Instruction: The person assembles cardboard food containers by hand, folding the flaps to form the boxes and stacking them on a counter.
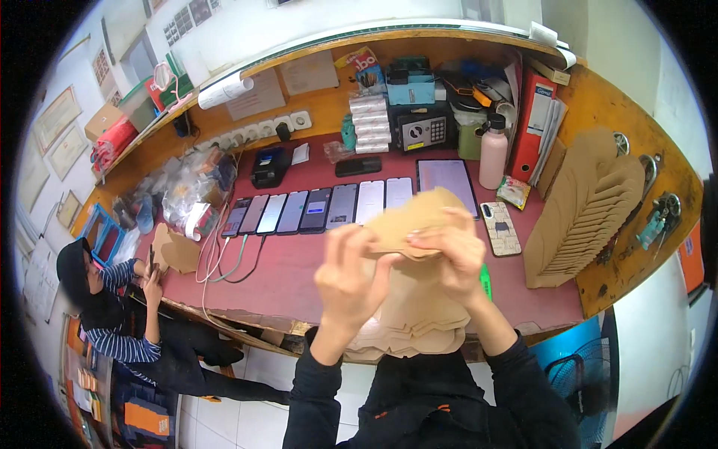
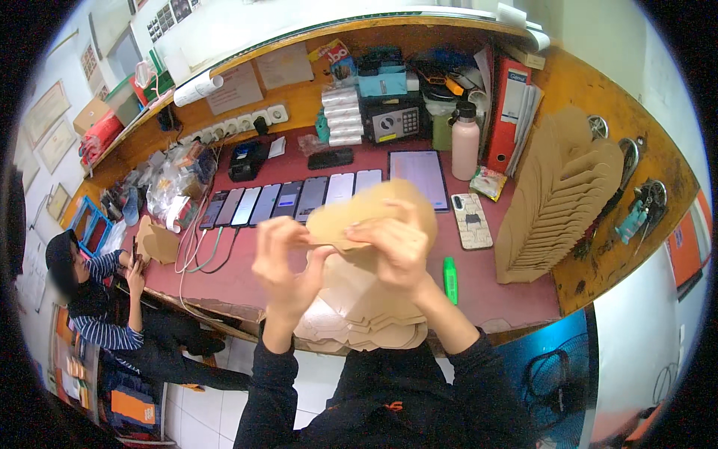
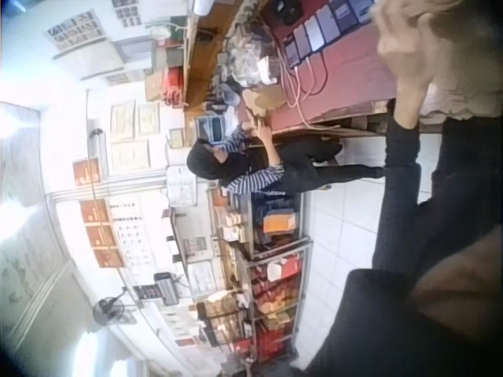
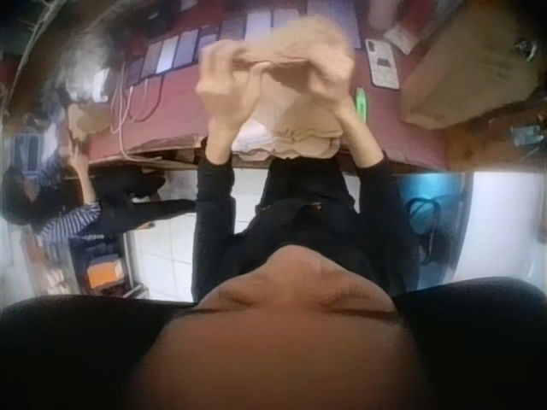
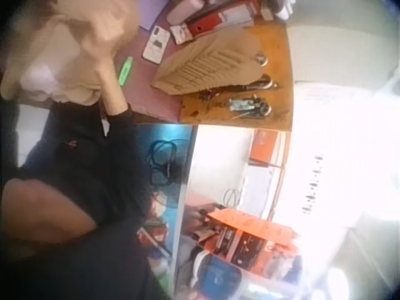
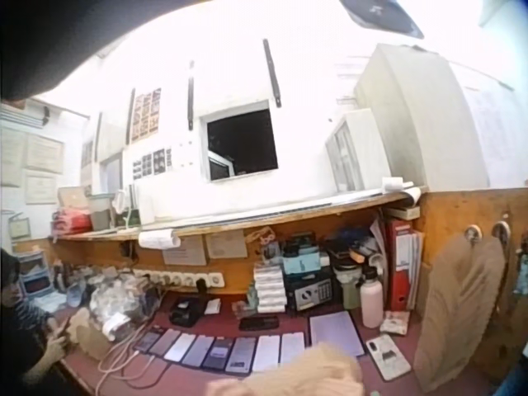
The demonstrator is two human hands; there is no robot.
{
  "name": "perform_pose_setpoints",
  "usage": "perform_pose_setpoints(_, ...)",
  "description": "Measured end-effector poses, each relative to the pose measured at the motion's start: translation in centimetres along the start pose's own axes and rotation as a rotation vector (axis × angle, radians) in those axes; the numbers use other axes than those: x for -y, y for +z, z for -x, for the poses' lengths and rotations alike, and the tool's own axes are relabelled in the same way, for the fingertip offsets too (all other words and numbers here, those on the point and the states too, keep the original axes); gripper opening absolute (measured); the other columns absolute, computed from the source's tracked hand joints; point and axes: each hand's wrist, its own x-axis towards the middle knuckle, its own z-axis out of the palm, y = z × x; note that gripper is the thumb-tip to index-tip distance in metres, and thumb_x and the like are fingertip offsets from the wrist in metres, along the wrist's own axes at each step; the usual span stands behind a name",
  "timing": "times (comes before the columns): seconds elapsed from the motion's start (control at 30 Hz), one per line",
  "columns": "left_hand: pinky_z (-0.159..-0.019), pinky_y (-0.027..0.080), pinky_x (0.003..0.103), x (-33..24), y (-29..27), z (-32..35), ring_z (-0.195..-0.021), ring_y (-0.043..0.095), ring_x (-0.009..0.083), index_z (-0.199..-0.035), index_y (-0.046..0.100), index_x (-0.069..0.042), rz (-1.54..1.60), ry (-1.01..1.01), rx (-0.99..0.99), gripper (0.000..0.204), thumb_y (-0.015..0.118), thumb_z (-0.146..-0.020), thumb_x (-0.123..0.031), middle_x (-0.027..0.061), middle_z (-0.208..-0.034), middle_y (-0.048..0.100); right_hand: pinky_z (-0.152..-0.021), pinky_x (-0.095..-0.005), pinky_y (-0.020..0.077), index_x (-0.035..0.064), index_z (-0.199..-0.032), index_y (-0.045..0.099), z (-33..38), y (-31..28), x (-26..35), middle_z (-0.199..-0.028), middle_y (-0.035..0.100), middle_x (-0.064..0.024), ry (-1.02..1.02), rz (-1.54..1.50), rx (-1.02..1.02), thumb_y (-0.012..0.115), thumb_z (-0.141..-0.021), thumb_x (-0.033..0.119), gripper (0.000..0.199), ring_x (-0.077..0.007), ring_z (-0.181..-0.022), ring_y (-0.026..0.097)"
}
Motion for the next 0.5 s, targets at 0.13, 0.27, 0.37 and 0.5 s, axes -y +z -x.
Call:
perform_pose_setpoints(0.13,-0.079,0.043,0.032,4.9,-2.3,1.7,-0.094,0.054,0.0220,-0.110,0.048,0.005,1.091,-0.582,0.406,0.067,0.053,-0.078,-0.052,0.0137,-0.106,0.053,-0.087,-0.0428,0.0313,0.0208,-0.069,0.070,-0.1,-1.9,0.0,-0.080,0.053,-0.0007,-0.193,0.058,-0.235,0.056,-0.057,0.007,0.023,-0.0231,-0.088,0.051)
perform_pose_setpoints(0.27,-0.091,0.036,0.032,4.5,-0.3,4.3,-0.104,0.051,0.0228,-0.121,0.039,0.006,1.223,-0.864,0.478,0.068,0.052,-0.080,-0.046,0.0150,-0.112,0.052,-0.085,-0.0437,0.0310,0.0187,-0.061,0.066,1.0,-1.9,0.2,-0.085,0.047,-0.0023,-0.120,-0.280,0.112,0.058,-0.054,0.020,0.011,-0.0268,-0.095,0.044)
perform_pose_setpoints(0.37,-0.086,0.041,0.030,3.7,0.6,4.4,-0.100,0.053,0.0199,-0.120,0.039,0.005,1.202,-0.942,0.472,0.054,0.056,-0.081,-0.029,0.0131,-0.109,0.054,-0.092,-0.0483,0.0253,0.0101,-0.060,0.057,1.6,-2.5,-0.4,-0.089,0.047,-0.0065,-0.028,-0.400,0.320,0.054,-0.071,0.031,0.023,-0.0279,-0.101,0.043)
perform_pose_setpoints(0.5,-0.080,0.045,0.029,3.3,1.6,4.8,-0.095,0.056,0.0180,-0.117,0.042,0.005,1.129,-1.058,0.452,0.045,0.057,-0.081,-0.017,0.0112,-0.107,0.055,-0.095,-0.0482,0.0241,0.0040,-0.062,0.049,3.0,-1.9,-1.3,-0.088,0.050,-0.0083,0.121,-0.552,0.355,0.046,-0.082,0.037,0.039,-0.0283,-0.101,0.045)
